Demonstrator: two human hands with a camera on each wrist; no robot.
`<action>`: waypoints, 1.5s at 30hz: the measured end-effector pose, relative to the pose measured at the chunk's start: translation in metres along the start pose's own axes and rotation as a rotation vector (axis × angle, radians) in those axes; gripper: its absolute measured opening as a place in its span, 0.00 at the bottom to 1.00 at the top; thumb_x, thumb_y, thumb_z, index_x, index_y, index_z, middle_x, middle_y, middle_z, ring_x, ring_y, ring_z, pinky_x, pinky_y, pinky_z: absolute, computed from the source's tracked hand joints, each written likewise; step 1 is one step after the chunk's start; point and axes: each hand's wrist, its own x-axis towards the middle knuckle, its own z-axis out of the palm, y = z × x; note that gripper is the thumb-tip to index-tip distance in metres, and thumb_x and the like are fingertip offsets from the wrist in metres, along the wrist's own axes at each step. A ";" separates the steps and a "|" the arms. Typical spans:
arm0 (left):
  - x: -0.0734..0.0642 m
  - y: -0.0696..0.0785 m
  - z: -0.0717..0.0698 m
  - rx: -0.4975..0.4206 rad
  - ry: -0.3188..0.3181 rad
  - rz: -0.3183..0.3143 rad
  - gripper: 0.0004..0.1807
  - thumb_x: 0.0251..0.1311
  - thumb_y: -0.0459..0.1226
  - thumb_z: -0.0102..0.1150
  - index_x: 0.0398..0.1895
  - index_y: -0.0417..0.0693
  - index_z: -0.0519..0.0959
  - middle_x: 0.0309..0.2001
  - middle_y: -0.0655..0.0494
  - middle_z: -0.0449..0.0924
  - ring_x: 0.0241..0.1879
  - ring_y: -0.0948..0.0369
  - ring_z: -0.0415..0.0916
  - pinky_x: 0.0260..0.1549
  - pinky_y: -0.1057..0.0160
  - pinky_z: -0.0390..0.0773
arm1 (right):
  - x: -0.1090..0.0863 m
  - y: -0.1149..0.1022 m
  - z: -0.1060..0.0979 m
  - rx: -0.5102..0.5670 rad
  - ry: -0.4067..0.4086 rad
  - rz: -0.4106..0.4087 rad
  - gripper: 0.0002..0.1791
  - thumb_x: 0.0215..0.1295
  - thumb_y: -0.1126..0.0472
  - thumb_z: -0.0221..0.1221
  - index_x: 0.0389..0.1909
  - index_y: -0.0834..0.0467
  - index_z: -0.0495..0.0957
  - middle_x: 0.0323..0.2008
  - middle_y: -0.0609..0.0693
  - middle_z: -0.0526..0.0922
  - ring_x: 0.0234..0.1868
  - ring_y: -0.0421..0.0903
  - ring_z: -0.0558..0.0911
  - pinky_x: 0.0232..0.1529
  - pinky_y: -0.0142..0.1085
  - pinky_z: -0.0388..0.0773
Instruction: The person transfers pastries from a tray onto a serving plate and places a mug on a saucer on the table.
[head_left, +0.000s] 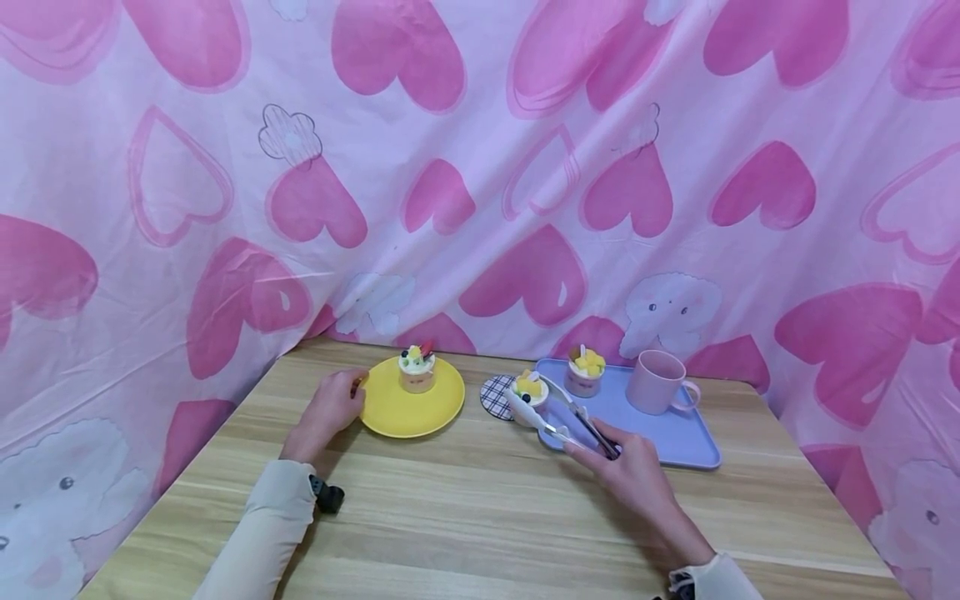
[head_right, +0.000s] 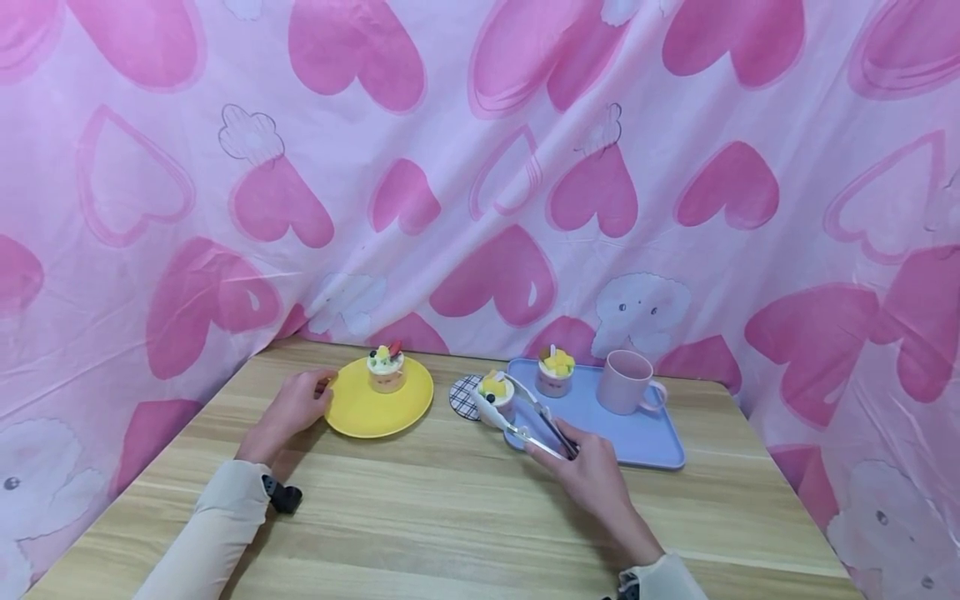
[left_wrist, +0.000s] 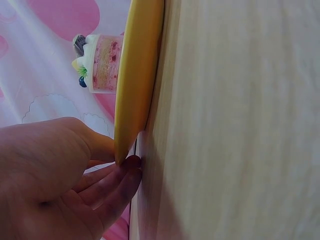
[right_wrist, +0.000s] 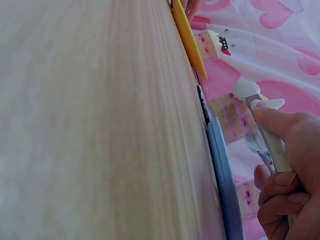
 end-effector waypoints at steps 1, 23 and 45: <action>0.000 0.000 0.000 -0.001 -0.002 -0.003 0.23 0.67 0.30 0.54 0.65 0.33 0.73 0.61 0.34 0.77 0.56 0.44 0.77 0.59 0.42 0.78 | 0.000 0.000 0.000 -0.005 0.001 -0.002 0.51 0.46 0.22 0.64 0.68 0.48 0.74 0.59 0.55 0.82 0.35 0.47 0.76 0.24 0.33 0.69; 0.000 0.000 0.000 0.000 0.014 0.007 0.23 0.67 0.30 0.53 0.64 0.31 0.73 0.60 0.33 0.78 0.58 0.43 0.77 0.60 0.41 0.77 | -0.003 -0.019 0.013 0.127 0.023 -0.053 0.42 0.49 0.27 0.66 0.65 0.40 0.76 0.42 0.50 0.85 0.24 0.44 0.76 0.19 0.34 0.73; -0.002 -0.002 0.000 0.015 0.037 0.036 0.23 0.65 0.29 0.53 0.63 0.32 0.74 0.59 0.34 0.79 0.55 0.45 0.78 0.57 0.42 0.79 | 0.001 -0.059 0.051 0.229 -0.049 -0.115 0.43 0.49 0.27 0.66 0.66 0.43 0.76 0.20 0.47 0.79 0.15 0.42 0.74 0.13 0.35 0.71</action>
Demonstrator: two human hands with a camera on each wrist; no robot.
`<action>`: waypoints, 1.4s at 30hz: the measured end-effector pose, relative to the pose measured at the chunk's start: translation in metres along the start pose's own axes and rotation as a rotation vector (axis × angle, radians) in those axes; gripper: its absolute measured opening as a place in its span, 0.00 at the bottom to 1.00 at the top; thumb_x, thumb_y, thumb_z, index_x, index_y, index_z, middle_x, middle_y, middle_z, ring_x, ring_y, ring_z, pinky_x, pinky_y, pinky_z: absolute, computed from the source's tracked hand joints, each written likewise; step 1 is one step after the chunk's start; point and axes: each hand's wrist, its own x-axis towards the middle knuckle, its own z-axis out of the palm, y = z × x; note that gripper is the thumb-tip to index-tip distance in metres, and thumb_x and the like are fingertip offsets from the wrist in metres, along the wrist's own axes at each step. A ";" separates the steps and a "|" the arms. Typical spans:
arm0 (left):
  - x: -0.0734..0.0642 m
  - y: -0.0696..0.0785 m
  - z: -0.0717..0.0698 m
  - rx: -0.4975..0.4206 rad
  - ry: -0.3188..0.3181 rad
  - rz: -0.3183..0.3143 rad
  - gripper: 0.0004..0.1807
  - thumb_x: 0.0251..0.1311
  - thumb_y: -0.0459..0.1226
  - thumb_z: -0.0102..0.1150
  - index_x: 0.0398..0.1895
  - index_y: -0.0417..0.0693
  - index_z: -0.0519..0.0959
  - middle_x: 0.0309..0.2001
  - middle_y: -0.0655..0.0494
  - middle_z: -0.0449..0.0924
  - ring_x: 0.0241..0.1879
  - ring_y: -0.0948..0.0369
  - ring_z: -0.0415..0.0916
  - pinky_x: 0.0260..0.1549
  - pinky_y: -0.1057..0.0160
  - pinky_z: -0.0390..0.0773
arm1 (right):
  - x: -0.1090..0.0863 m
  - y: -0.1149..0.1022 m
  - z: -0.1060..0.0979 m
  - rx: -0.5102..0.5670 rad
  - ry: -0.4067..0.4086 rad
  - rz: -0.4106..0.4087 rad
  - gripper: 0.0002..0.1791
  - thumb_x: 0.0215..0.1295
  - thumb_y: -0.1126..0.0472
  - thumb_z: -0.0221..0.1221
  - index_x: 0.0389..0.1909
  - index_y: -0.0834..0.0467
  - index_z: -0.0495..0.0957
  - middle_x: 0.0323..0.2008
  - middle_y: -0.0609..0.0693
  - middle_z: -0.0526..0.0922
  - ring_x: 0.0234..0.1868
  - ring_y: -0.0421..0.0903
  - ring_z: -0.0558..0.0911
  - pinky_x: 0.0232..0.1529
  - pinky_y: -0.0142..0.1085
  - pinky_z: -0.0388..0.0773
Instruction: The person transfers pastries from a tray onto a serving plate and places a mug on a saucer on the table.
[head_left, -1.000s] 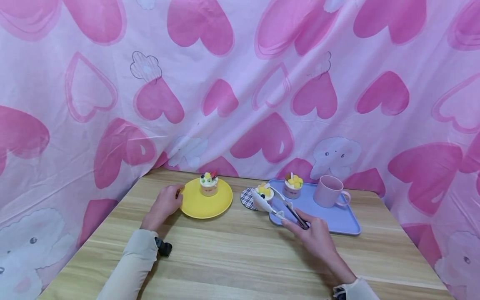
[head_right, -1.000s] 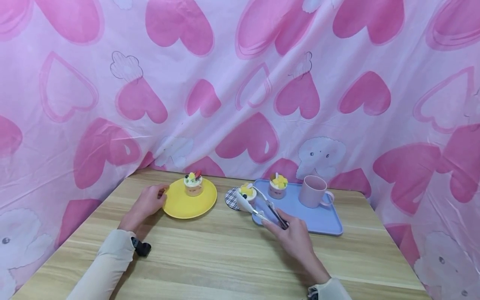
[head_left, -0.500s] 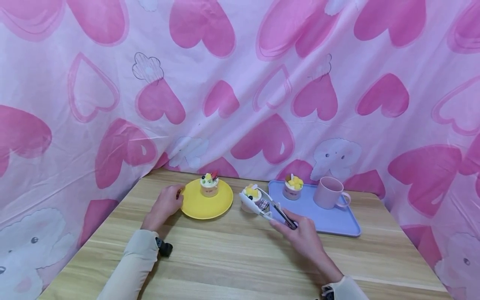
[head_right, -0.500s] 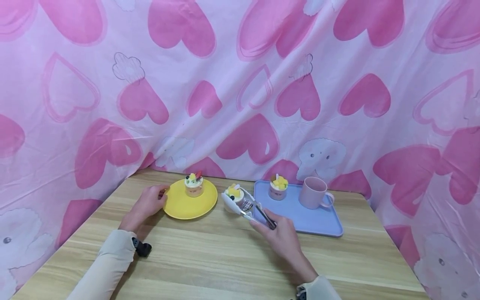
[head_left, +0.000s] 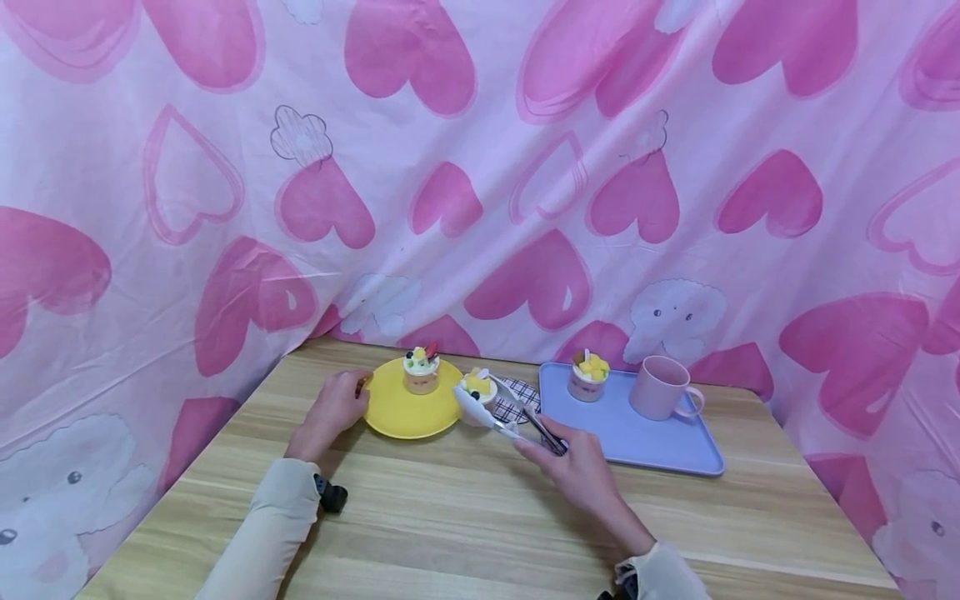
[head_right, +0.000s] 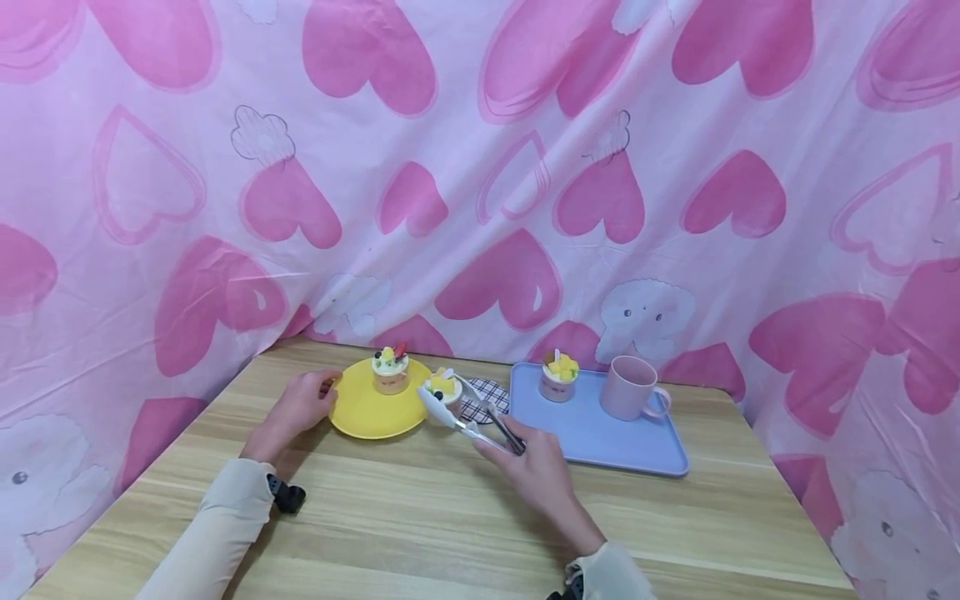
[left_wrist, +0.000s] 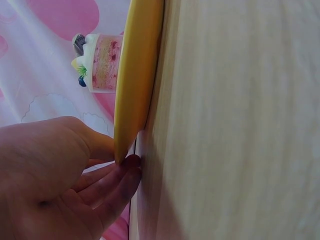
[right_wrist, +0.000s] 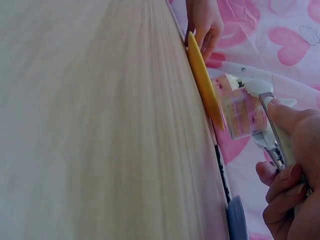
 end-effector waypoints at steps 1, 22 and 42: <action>0.000 0.000 0.000 0.001 -0.003 -0.003 0.23 0.65 0.29 0.53 0.63 0.32 0.74 0.59 0.34 0.79 0.56 0.45 0.78 0.58 0.42 0.78 | 0.001 -0.001 0.002 -0.002 0.002 -0.008 0.43 0.49 0.27 0.66 0.66 0.43 0.76 0.19 0.47 0.79 0.14 0.42 0.74 0.12 0.35 0.71; 0.000 0.001 0.001 -0.008 -0.033 -0.037 0.24 0.65 0.30 0.56 0.64 0.33 0.74 0.59 0.35 0.79 0.52 0.46 0.78 0.58 0.43 0.79 | 0.017 -0.022 0.043 -0.031 0.000 -0.060 0.44 0.50 0.27 0.66 0.65 0.45 0.77 0.27 0.51 0.79 0.22 0.40 0.67 0.16 0.33 0.68; 0.000 0.003 0.000 -0.007 -0.022 -0.039 0.23 0.65 0.29 0.56 0.64 0.33 0.74 0.58 0.35 0.80 0.53 0.47 0.78 0.58 0.43 0.79 | 0.021 -0.027 0.055 -0.071 -0.051 -0.025 0.47 0.45 0.25 0.67 0.65 0.45 0.77 0.23 0.45 0.69 0.22 0.41 0.64 0.18 0.31 0.65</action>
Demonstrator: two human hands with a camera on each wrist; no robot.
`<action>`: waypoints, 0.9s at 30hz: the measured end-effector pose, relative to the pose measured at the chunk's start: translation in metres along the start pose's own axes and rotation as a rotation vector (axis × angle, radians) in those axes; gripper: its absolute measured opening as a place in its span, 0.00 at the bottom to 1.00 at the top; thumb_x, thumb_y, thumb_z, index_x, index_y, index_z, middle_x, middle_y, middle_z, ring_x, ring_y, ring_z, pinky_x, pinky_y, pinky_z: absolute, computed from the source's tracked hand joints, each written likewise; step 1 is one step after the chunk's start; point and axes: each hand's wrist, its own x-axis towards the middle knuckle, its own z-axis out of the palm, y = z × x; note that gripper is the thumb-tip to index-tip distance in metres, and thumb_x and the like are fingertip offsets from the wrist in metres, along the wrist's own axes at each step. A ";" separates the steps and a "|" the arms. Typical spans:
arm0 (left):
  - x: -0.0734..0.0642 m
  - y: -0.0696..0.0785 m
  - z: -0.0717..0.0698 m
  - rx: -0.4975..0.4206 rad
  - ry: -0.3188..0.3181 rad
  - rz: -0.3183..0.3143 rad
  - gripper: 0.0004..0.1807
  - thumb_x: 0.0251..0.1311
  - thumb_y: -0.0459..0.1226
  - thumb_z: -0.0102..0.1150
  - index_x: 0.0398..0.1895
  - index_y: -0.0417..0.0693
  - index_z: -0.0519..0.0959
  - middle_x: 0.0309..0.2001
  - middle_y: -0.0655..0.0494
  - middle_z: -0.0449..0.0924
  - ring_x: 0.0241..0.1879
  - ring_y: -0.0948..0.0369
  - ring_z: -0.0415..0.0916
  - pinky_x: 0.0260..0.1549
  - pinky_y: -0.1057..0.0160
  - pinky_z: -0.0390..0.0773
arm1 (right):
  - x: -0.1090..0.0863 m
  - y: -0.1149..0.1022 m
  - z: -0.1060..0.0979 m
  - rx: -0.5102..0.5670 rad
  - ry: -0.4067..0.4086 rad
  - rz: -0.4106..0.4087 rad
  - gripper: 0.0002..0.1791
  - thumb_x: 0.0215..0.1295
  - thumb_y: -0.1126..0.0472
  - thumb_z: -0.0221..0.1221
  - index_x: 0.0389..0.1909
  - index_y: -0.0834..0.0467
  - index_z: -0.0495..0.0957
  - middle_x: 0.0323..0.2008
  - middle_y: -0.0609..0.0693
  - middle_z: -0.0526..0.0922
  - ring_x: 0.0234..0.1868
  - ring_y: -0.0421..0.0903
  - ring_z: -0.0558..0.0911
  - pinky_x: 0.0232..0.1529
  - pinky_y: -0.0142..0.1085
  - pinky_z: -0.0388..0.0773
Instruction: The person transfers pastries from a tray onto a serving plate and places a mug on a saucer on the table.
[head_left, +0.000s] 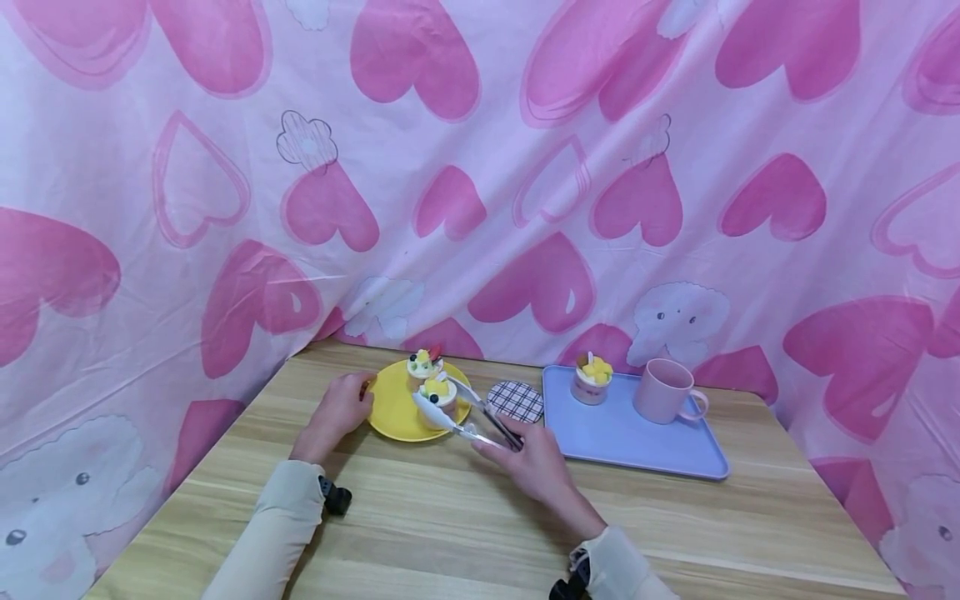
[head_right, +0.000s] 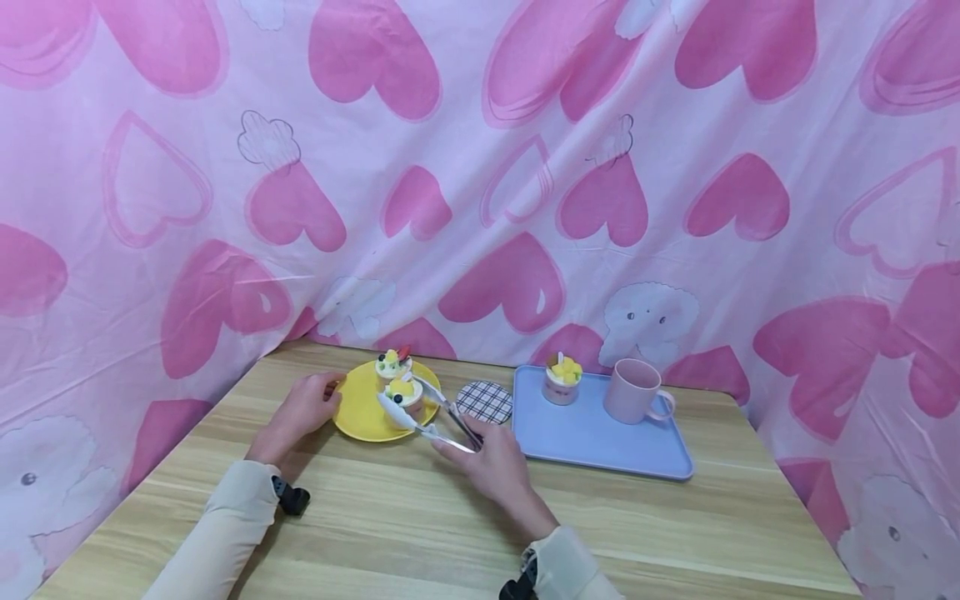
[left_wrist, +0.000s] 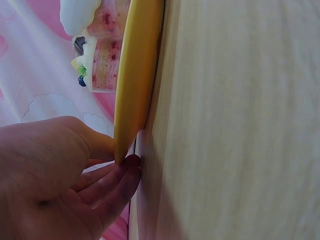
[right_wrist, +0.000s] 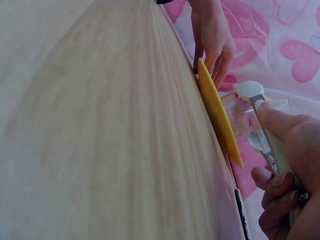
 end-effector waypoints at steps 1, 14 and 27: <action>0.000 0.001 0.000 -0.002 0.000 -0.003 0.23 0.64 0.29 0.56 0.63 0.34 0.75 0.58 0.35 0.80 0.52 0.47 0.78 0.58 0.44 0.79 | -0.001 0.001 -0.001 -0.008 0.002 -0.003 0.47 0.45 0.25 0.67 0.65 0.45 0.77 0.24 0.45 0.71 0.23 0.41 0.64 0.18 0.31 0.65; 0.002 0.002 0.005 0.007 0.007 0.000 0.23 0.65 0.30 0.55 0.64 0.34 0.75 0.57 0.36 0.81 0.50 0.48 0.78 0.55 0.45 0.81 | -0.020 0.014 -0.024 -0.100 -0.003 -0.022 0.45 0.45 0.25 0.68 0.63 0.44 0.79 0.45 0.41 0.87 0.35 0.39 0.76 0.33 0.32 0.74; 0.003 0.002 0.001 -0.004 -0.027 -0.031 0.24 0.66 0.31 0.55 0.66 0.34 0.73 0.60 0.35 0.78 0.52 0.47 0.77 0.57 0.44 0.80 | -0.025 0.023 -0.034 -0.137 -0.040 -0.063 0.36 0.49 0.29 0.68 0.60 0.40 0.81 0.36 0.38 0.87 0.30 0.38 0.75 0.27 0.28 0.69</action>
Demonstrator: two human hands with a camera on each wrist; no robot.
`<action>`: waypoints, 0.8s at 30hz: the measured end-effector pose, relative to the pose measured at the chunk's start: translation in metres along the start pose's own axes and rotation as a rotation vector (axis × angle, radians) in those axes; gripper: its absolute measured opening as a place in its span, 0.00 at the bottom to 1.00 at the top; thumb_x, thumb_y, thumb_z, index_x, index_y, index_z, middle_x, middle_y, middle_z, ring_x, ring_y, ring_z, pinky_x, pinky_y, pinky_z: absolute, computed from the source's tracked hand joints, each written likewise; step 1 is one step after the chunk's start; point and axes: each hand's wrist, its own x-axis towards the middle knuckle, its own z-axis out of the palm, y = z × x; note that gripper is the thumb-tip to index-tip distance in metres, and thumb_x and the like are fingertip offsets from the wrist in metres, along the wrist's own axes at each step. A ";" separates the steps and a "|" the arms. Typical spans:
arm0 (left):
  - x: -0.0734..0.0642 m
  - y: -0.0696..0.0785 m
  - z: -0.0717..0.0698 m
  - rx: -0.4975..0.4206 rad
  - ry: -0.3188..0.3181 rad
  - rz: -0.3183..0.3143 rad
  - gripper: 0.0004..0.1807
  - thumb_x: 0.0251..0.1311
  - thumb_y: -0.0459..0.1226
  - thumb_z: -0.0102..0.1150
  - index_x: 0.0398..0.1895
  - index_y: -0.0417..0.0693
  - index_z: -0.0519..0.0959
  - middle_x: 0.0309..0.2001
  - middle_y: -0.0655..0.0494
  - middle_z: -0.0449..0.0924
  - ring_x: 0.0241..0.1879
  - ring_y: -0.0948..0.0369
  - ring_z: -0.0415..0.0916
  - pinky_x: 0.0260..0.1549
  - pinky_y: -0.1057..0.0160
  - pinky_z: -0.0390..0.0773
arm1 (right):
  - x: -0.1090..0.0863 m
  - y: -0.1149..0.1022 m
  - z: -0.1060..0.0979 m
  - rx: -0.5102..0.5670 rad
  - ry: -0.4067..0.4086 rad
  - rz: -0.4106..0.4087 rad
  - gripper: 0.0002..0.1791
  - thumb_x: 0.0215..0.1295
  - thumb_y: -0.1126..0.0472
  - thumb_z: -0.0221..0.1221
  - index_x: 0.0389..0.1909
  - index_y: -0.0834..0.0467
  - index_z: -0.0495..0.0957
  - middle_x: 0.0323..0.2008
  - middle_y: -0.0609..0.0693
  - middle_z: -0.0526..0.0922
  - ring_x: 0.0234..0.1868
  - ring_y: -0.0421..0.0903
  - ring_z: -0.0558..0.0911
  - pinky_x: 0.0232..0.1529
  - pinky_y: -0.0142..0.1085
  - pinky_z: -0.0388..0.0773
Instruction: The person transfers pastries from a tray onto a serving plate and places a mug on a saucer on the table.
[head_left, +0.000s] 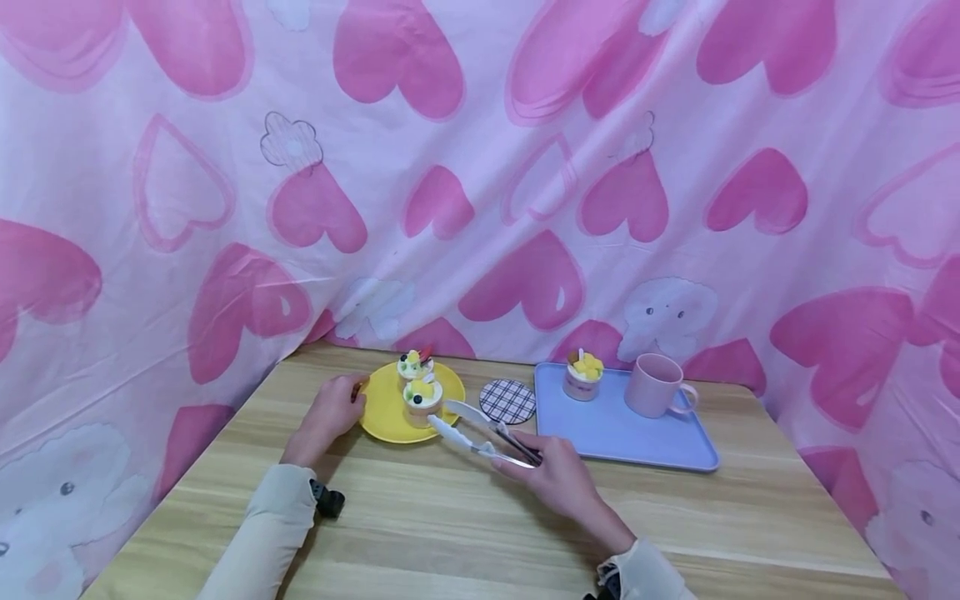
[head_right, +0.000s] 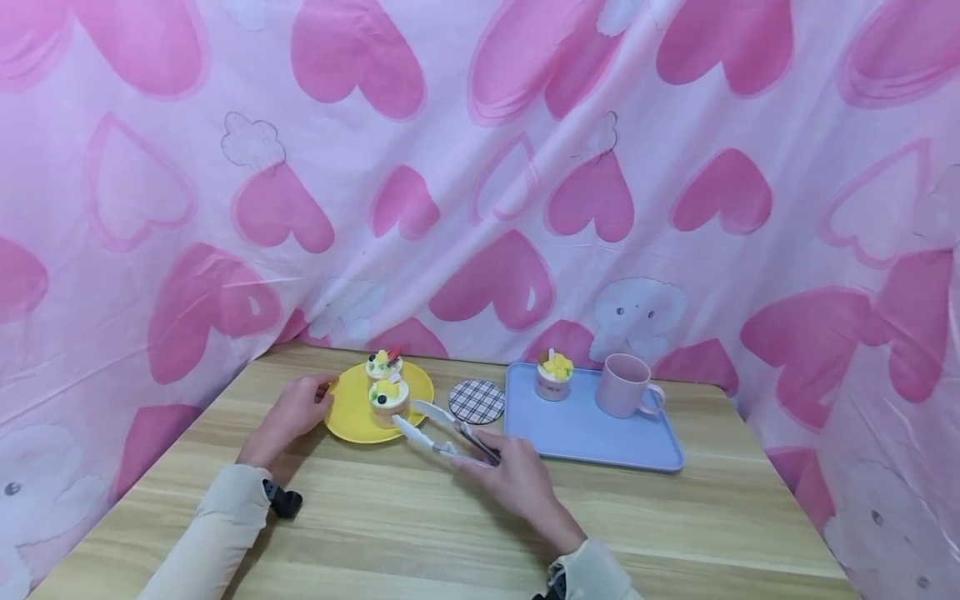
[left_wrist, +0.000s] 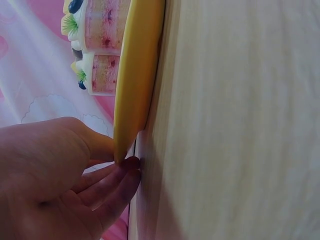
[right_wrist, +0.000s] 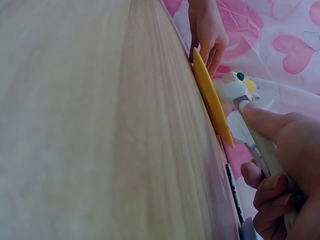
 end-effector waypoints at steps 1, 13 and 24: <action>0.000 0.000 0.000 0.001 -0.002 -0.004 0.24 0.66 0.31 0.55 0.66 0.34 0.73 0.59 0.35 0.78 0.51 0.48 0.77 0.56 0.44 0.80 | 0.000 0.000 0.000 -0.004 -0.008 0.006 0.37 0.49 0.29 0.68 0.60 0.41 0.81 0.32 0.38 0.85 0.30 0.38 0.74 0.26 0.28 0.68; 0.000 0.001 0.001 0.001 -0.003 -0.008 0.24 0.66 0.31 0.56 0.66 0.35 0.73 0.59 0.36 0.79 0.50 0.48 0.77 0.56 0.45 0.81 | -0.005 0.015 -0.012 0.159 -0.011 0.036 0.36 0.51 0.32 0.69 0.59 0.45 0.77 0.27 0.43 0.78 0.23 0.40 0.73 0.19 0.31 0.71; -0.001 0.000 0.000 -0.005 0.009 0.000 0.23 0.67 0.31 0.54 0.65 0.33 0.73 0.60 0.34 0.78 0.56 0.45 0.77 0.59 0.42 0.78 | -0.012 0.042 -0.035 0.189 0.105 0.073 0.36 0.57 0.38 0.68 0.62 0.51 0.71 0.41 0.45 0.84 0.37 0.41 0.80 0.37 0.31 0.80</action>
